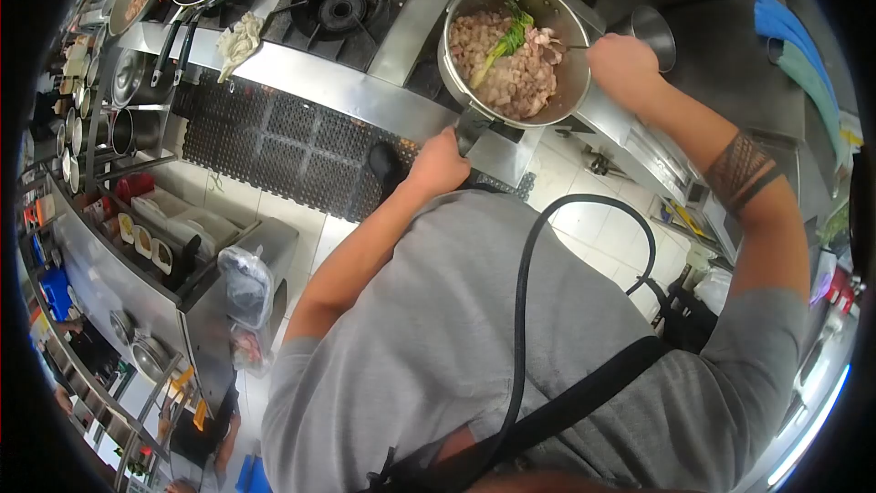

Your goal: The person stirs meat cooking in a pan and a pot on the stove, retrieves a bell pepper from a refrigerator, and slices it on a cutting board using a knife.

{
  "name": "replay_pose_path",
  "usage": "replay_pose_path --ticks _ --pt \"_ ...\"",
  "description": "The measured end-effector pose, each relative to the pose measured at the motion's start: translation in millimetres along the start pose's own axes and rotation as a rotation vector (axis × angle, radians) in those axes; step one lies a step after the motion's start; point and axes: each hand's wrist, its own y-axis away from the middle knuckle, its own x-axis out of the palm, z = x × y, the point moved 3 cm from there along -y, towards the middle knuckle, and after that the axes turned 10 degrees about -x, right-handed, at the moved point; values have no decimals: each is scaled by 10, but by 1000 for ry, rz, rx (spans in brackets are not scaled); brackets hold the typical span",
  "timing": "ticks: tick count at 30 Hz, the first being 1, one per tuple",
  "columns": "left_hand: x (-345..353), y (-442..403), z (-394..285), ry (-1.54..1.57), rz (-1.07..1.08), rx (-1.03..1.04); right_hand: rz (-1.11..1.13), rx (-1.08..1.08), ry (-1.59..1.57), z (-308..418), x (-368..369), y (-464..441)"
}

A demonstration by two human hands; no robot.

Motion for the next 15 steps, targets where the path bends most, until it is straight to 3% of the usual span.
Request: replay_pose_path --ticks 5,10,12,13,15 --pt "26 31 -28 14 15 -11 244 -134 -138 -434 297 -4" --pt "68 40 14 22 -5 -19 138 -132 -526 -223 828 98" --pt "182 -15 87 72 7 44 169 171 -861 155 712 126" --pt "152 0 51 62 13 47 167 177 -871 251 771 65" --pt "128 38 -22 60 18 -1 -50 134 -869 375 1005 -57"
